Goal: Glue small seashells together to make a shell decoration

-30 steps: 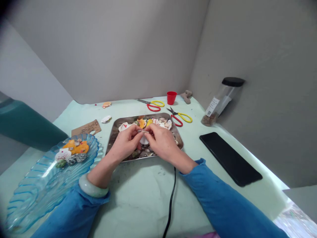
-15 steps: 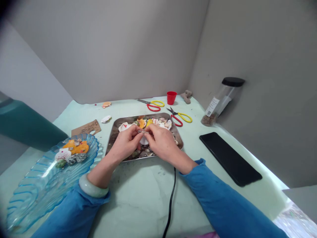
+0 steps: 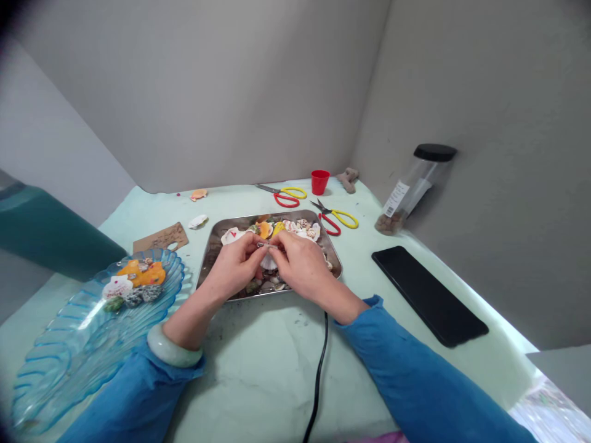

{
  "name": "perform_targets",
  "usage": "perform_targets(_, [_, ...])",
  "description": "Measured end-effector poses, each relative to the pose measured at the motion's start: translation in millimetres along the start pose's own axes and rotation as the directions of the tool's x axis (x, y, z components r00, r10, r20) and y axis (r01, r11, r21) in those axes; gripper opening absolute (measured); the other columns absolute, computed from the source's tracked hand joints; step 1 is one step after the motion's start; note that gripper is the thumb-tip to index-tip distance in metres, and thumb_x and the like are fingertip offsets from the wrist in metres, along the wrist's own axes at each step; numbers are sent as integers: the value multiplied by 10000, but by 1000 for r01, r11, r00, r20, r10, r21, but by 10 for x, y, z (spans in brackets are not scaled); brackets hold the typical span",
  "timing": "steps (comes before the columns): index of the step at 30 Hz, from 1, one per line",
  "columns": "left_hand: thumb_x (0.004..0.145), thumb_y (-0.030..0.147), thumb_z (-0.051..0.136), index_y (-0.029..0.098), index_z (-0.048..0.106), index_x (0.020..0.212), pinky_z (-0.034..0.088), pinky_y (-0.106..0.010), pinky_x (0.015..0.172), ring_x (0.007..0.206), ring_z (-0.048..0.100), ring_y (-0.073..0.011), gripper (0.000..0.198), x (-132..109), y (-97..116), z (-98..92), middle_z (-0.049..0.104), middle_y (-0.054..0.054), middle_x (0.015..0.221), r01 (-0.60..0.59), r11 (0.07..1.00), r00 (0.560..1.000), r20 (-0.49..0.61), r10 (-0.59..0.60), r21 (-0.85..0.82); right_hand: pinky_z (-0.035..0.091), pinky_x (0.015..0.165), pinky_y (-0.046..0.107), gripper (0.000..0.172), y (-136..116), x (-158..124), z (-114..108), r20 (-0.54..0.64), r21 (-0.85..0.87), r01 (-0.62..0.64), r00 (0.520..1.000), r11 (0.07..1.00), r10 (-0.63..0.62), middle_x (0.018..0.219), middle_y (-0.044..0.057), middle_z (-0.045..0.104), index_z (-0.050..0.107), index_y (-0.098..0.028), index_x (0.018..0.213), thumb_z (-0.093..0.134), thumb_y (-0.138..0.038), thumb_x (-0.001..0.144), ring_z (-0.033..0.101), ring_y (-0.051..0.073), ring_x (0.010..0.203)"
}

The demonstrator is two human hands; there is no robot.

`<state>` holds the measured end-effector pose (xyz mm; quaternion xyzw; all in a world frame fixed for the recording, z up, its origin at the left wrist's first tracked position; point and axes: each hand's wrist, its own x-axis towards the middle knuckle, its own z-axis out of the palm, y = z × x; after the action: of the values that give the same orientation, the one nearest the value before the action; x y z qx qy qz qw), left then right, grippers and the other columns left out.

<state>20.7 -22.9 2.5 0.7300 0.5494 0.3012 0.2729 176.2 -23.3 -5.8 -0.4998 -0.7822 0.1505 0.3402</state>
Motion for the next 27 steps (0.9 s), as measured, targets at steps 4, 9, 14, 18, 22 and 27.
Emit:
perform_targets(4, [836,350,464,190,574,911,371,-214,520,503,555,-132,208,1,-13,7,620,4,560,-4,1000,1000,-8,4,1,376,643,255,126,-7,-2,-2,-2,-7,3,1000,1000,-3,817,30,645,583,-190,854,468,-239,860,562,154,716])
perform_targets(9, [841,337,454,191,573,918,372,-215,524,510,554,-131,204,6,-3,13,627,-2,585,-5,1000,1000,-7,5,25,375,642,256,126,-7,3,3,6,-16,-5,1000,1000,6,812,25,643,578,-190,860,465,-248,864,562,153,713])
perform_targets(14, [842,329,447,185,574,937,386,-223,536,526,557,-139,214,3,16,4,624,-6,590,-6,999,1000,-3,6,51,374,648,257,127,-4,3,7,4,-32,7,1000,999,-7,816,28,644,575,-188,854,460,-243,866,565,155,727])
perform_targets(18, [843,315,440,188,571,939,389,-222,539,530,556,-138,206,7,7,0,624,-5,599,-11,998,1000,-7,11,62,375,648,255,129,-10,-3,11,6,-31,9,1000,999,-8,814,30,644,575,-188,855,458,-239,869,565,154,725])
perform_targets(22, [845,319,442,186,567,941,395,-221,547,541,562,-135,207,13,-14,11,628,-8,619,-24,998,1000,-9,24,60,376,653,254,127,-13,1,10,9,-34,8,1000,999,-7,821,30,645,576,-186,858,460,-238,869,566,152,726])
perform_targets(27, [846,312,442,190,555,950,397,-224,561,557,573,-133,196,13,-22,25,643,-13,666,-11,998,1000,-15,12,62,375,655,251,113,10,1,13,-3,-34,20,1000,999,-20,825,29,645,571,-189,858,473,-245,865,565,152,732])
